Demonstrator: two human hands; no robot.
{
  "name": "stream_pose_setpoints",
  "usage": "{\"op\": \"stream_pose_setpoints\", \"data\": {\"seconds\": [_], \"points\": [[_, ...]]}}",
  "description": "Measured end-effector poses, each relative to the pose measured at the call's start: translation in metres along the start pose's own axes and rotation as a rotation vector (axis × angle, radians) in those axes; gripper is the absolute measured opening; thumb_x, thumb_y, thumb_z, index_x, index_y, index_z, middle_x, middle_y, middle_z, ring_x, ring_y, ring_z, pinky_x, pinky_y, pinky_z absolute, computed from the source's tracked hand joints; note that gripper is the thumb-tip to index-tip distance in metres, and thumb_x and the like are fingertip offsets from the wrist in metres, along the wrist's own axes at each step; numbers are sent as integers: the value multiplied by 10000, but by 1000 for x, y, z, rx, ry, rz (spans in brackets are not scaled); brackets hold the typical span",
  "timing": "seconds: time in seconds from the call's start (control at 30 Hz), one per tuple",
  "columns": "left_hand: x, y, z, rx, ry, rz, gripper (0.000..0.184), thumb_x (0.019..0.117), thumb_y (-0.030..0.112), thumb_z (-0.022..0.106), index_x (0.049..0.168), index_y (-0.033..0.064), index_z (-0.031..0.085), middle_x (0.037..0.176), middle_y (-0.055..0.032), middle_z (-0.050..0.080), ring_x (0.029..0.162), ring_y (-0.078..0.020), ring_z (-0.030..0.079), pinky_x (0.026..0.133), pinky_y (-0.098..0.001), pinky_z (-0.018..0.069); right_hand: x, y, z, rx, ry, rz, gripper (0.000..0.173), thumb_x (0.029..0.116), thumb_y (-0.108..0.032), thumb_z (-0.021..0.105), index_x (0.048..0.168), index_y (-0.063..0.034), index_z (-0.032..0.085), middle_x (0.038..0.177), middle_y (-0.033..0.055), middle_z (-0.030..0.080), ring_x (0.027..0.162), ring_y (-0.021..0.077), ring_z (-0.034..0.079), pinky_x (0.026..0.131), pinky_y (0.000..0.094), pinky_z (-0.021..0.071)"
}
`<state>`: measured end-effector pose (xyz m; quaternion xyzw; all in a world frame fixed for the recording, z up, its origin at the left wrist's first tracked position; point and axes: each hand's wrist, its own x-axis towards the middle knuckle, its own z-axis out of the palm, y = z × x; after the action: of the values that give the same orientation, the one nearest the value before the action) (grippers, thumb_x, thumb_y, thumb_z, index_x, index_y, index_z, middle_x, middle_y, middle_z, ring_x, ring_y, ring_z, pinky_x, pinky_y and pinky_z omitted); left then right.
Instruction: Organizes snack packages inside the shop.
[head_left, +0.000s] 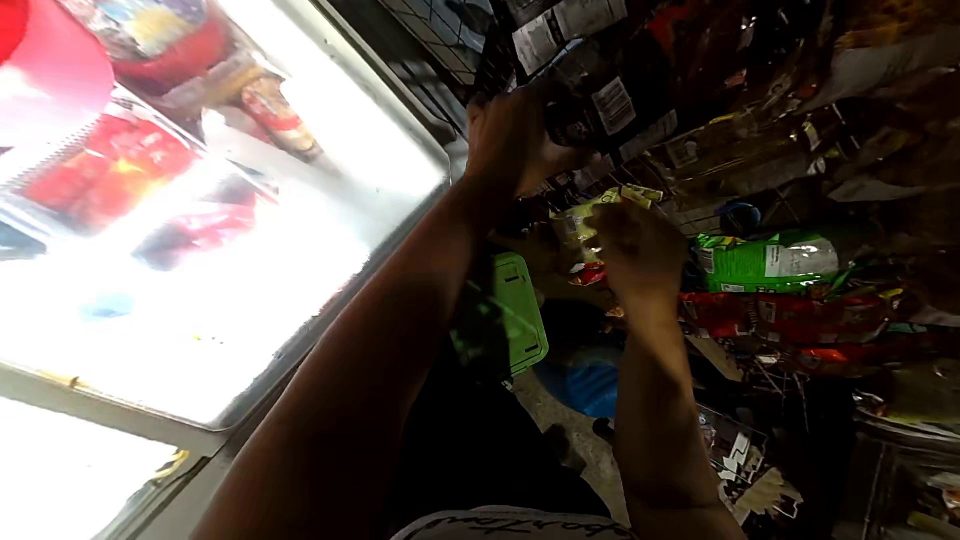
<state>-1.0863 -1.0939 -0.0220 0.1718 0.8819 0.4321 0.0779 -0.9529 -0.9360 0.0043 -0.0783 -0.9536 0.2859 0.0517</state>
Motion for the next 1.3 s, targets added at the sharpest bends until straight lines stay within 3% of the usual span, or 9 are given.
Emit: {"op": "stream_pose_setpoints", "data": {"seconds": [0.17,0.23,0.33,0.47,0.67,0.83,1.0,1.2,1.3], "points": [[17,-5,-14,61,-116,53,667,821,538,783,1308,110,624,1175,-154,685,1129,-358,635,976,-643,444,67,3,-21,235,361,-309,529,1061,-119,448,1522,102,312,1477,253,456,1125,188,654,926,316,584],[21,-8,-19,51,-130,59,625,838,502,791,1269,82,626,1162,-163,674,1118,-351,637,939,-612,486,93,-5,-16,400,426,-311,536,1071,-93,406,1531,121,232,1400,228,469,1020,180,679,832,309,620],[23,-10,-24,41,-139,64,611,848,488,792,1274,85,620,1178,-155,671,1131,-338,635,952,-598,485,116,-21,-9,446,619,-254,402,1101,-95,348,1404,170,336,1054,142,592,791,122,650,702,267,585],[25,-14,-24,44,-156,58,650,867,501,772,1325,78,586,1220,-167,656,1163,-352,625,973,-609,477,136,-42,-9,555,801,-77,316,1127,-146,329,1048,50,565,754,30,517,569,75,519,553,228,498],[25,-17,-29,21,-150,90,636,880,447,775,1349,73,565,1236,-181,650,1176,-366,623,974,-626,475,140,-56,-12,672,850,91,310,1125,-173,383,1027,7,615,779,32,531,609,80,494,578,224,468],[26,-20,-31,34,-157,95,635,888,428,775,1361,64,556,1265,-195,630,1192,-372,608,989,-615,465,136,-58,-16,968,788,-65,323,1101,-45,382,810,-12,519,507,9,484,366,55,431,378,177,408],[0,-52,-26,9,-141,90,587,859,372,821,1279,23,604,1223,-223,643,1135,-395,632,961,-625,484,136,-55,-15,943,777,-98,294,1108,-66,382,875,11,543,574,34,582,368,54,462,359,187,420],[-89,-85,-12,-205,-31,59,488,844,239,829,1219,22,605,1002,-117,683,878,-168,685,804,-371,586,131,-47,-14,855,760,-99,329,1119,-109,362,926,20,596,664,38,673,395,49,492,394,200,436],[-133,-87,-3,-239,-58,-72,533,806,164,864,1257,53,602,1021,-141,694,894,-235,688,815,-481,571,116,-40,-12,866,696,-173,261,1109,-109,389,1010,40,579,737,54,689,421,49,504,409,204,454]]}}
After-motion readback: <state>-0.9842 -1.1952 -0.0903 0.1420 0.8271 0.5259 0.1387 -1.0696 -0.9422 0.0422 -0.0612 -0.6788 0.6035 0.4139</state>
